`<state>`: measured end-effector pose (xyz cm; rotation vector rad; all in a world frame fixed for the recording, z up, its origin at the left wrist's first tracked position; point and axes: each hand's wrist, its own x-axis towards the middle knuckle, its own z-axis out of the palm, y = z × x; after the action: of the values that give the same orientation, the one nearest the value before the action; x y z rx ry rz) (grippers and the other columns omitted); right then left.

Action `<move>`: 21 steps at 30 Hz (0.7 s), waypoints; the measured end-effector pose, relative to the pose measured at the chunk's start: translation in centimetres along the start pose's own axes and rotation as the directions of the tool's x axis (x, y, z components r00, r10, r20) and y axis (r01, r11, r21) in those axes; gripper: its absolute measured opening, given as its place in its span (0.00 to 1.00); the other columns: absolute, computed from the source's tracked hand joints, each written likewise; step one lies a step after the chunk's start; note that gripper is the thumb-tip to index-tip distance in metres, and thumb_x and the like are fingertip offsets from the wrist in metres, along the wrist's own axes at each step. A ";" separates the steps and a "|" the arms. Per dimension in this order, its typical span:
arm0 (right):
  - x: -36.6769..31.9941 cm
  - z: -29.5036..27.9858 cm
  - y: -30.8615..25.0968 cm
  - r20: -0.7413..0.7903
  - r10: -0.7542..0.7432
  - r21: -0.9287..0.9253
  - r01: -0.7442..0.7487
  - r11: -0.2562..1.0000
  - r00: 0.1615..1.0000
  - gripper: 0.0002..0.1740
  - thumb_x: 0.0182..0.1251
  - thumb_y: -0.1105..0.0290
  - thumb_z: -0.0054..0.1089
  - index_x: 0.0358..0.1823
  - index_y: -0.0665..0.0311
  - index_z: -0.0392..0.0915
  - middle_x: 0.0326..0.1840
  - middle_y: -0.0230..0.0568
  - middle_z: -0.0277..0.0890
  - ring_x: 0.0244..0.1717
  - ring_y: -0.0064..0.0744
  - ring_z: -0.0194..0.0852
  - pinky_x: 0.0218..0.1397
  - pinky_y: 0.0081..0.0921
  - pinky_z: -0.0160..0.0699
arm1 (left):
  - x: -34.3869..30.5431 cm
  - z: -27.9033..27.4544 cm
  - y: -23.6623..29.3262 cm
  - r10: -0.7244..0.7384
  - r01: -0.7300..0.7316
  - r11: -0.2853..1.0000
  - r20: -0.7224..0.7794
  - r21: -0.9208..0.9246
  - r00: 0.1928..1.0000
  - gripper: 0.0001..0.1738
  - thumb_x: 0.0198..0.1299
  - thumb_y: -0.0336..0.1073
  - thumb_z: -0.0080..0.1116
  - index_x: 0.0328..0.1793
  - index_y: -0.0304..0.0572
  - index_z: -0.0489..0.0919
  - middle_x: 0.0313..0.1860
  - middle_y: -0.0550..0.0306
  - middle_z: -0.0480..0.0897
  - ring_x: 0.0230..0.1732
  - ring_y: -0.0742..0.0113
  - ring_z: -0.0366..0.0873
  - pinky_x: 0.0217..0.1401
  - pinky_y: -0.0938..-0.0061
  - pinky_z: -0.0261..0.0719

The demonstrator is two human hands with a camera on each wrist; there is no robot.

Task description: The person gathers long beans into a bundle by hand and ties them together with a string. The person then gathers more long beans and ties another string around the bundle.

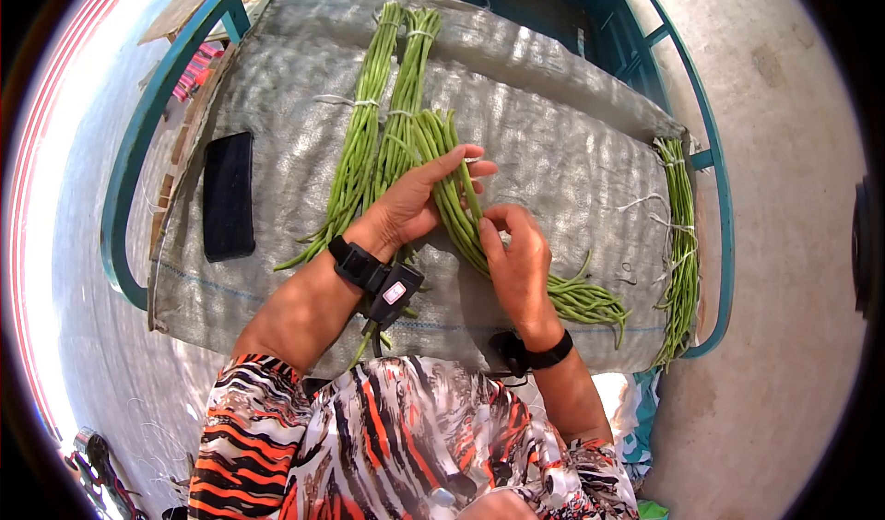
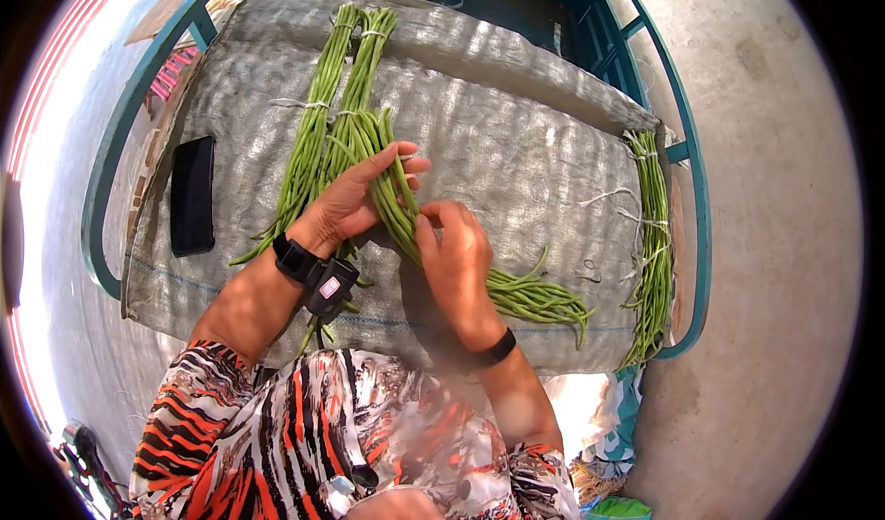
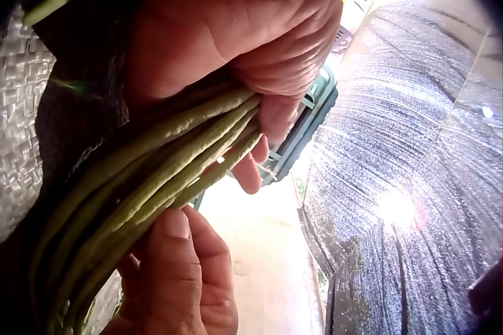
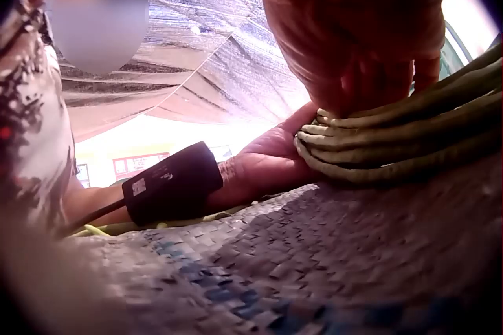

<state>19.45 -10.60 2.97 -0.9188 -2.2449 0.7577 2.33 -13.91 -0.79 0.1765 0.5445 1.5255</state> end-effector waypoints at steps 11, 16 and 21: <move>0.7 -0.2 -0.2 0.077 0.115 0.082 -0.121 0.989 0.990 0.09 0.62 0.71 0.61 0.42 0.66 0.77 0.40 0.46 0.78 0.37 0.44 0.78 0.41 0.35 0.76 | 0.0 0.2 -0.1 -0.014 0.013 0.999 0.037 0.033 0.999 0.14 0.68 0.47 0.55 0.45 0.45 0.77 0.41 0.56 0.81 0.42 0.65 0.79 0.50 0.68 0.80; 4.5 -0.2 -0.8 0.044 0.039 0.261 -0.050 0.964 0.998 0.21 0.66 0.60 0.63 0.47 0.73 0.74 0.43 0.52 0.76 0.36 0.36 0.79 0.35 0.29 0.78 | 0.8 -1.0 -0.4 0.021 -0.026 0.999 0.153 0.032 0.988 0.15 0.68 0.47 0.55 0.36 0.44 0.75 0.28 0.65 0.76 0.32 0.70 0.75 0.47 0.69 0.78; 10.3 -0.4 -2.5 0.665 0.178 0.367 -0.525 0.768 0.725 0.27 0.64 0.56 0.65 0.50 0.74 0.73 0.36 0.46 0.77 0.26 0.27 0.78 0.25 0.24 0.78 | 0.2 -0.5 -0.6 -0.011 -0.018 0.984 0.158 0.179 0.987 0.14 0.67 0.45 0.57 0.32 0.46 0.73 0.23 0.67 0.70 0.27 0.73 0.70 0.40 0.73 0.74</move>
<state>12.63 -4.26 8.06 -0.9288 -2.1279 2.0043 2.65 -13.84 -1.49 0.4352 0.5550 1.4508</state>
